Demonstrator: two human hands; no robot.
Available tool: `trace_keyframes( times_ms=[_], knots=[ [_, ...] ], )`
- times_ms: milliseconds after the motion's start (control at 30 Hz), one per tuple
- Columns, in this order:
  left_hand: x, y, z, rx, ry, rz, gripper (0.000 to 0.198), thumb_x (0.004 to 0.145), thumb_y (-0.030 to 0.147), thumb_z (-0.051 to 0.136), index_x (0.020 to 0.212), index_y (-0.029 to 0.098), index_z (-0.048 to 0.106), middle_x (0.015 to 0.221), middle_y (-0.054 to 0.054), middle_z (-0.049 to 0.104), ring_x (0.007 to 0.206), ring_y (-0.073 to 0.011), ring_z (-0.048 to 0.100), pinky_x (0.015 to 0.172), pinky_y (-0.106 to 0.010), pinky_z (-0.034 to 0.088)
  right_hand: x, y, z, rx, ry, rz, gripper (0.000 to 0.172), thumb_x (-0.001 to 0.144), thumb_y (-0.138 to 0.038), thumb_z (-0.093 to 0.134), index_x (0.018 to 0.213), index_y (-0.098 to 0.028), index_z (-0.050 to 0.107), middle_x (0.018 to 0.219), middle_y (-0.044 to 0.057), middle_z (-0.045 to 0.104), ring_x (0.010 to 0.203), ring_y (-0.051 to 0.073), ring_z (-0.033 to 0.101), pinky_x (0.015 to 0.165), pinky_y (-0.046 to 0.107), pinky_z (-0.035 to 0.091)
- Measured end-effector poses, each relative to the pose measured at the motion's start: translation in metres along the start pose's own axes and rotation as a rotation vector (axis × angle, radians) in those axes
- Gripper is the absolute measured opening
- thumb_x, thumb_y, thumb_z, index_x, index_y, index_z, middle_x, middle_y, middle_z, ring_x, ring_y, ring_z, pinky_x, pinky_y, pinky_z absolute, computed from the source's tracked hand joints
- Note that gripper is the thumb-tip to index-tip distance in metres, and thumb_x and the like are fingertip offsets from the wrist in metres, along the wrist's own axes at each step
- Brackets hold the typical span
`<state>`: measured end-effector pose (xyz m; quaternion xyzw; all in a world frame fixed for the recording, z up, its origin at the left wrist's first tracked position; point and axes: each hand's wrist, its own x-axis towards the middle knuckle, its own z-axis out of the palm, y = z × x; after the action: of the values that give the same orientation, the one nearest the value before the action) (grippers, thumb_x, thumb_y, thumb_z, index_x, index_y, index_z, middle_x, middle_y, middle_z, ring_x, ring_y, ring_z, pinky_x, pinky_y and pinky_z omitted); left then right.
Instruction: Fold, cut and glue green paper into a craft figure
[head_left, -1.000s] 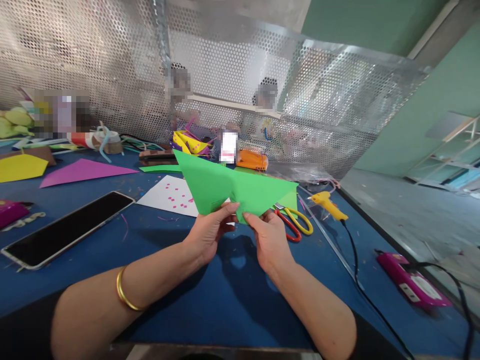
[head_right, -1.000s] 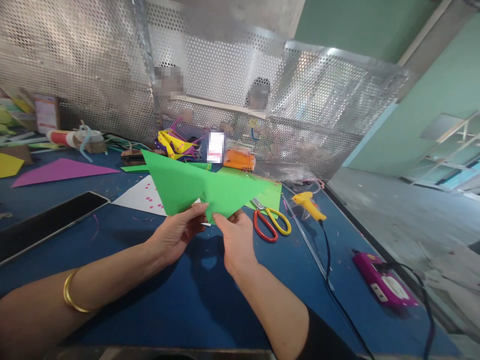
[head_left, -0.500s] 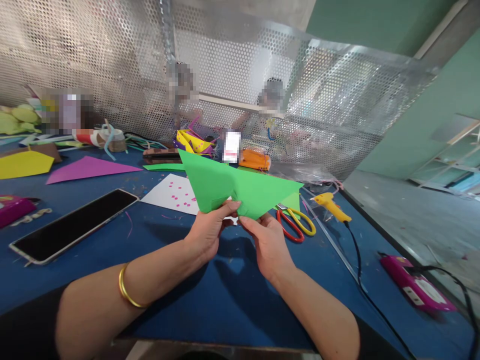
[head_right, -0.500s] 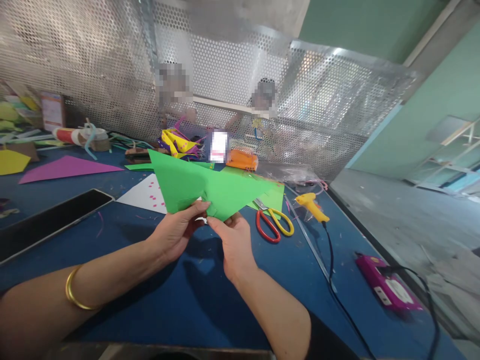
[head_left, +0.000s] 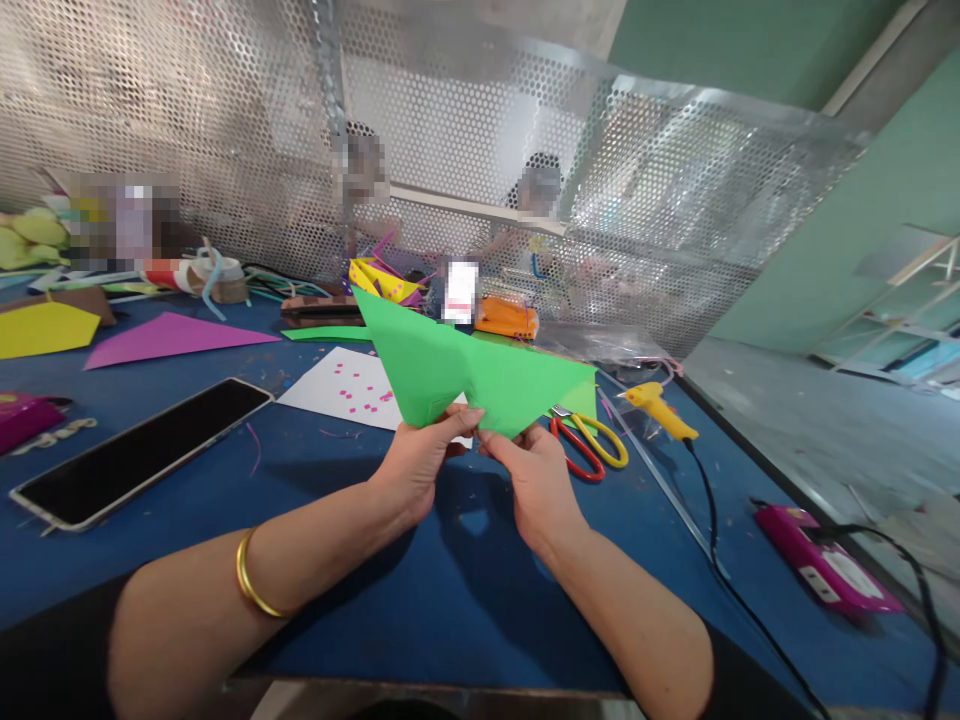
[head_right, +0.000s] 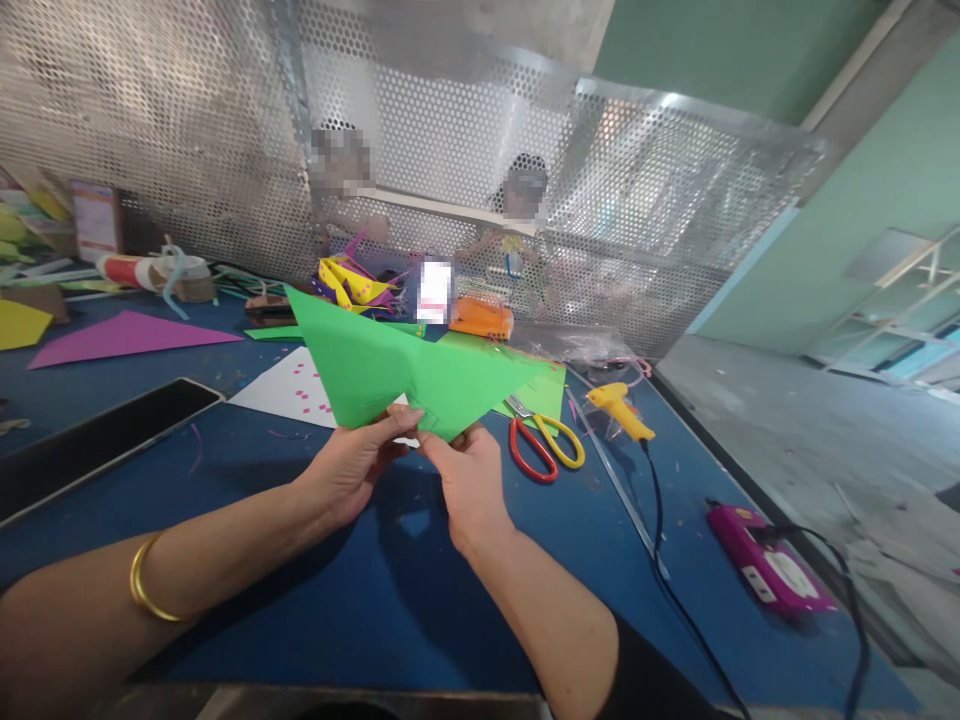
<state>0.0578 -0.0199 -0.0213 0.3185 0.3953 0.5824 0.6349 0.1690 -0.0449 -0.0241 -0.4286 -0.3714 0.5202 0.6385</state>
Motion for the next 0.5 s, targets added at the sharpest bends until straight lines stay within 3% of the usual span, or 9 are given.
trace_keyframes(
  times_ms=[333, 400, 500],
  knots=[
    [0.005, 0.005, 0.002, 0.0, 0.047, 0.101, 0.027, 0.048, 0.024, 0.088, 0.061, 0.015, 0.066, 0.061, 0.003, 0.061, 0.061, -0.01, 0.054, 0.061, -0.023, 0.046, -0.001, -0.005, -0.003, 0.042, -0.123, 0.014, 0.032, 0.063, -0.026, 0.081, 0.092, -0.021, 0.069, 0.095, 0.002, 0.075, 0.092, 0.02, 0.066, 0.088, 0.034, 0.048],
    [0.007, 0.005, 0.001, 0.006, 0.081, 0.113, 0.027, 0.049, 0.024, 0.087, 0.061, 0.015, 0.065, 0.06, 0.003, 0.06, 0.059, -0.009, 0.053, 0.058, -0.023, 0.044, 0.002, -0.007, -0.006, 0.037, -0.068, -0.002, 0.032, 0.064, -0.032, 0.081, 0.092, -0.02, 0.07, 0.093, 0.003, 0.074, 0.089, 0.019, 0.066, 0.083, 0.032, 0.049],
    [0.011, 0.005, -0.002, 0.013, 0.14, 0.115, 0.027, 0.05, 0.024, 0.087, 0.06, 0.015, 0.064, 0.06, 0.002, 0.06, 0.058, -0.0089, 0.053, 0.057, -0.023, 0.043, 0.009, -0.011, -0.014, 0.052, 0.129, -0.023, 0.034, 0.064, -0.035, 0.08, 0.093, -0.019, 0.069, 0.085, 0.001, 0.072, 0.075, 0.015, 0.064, 0.07, 0.028, 0.047]
  ],
)
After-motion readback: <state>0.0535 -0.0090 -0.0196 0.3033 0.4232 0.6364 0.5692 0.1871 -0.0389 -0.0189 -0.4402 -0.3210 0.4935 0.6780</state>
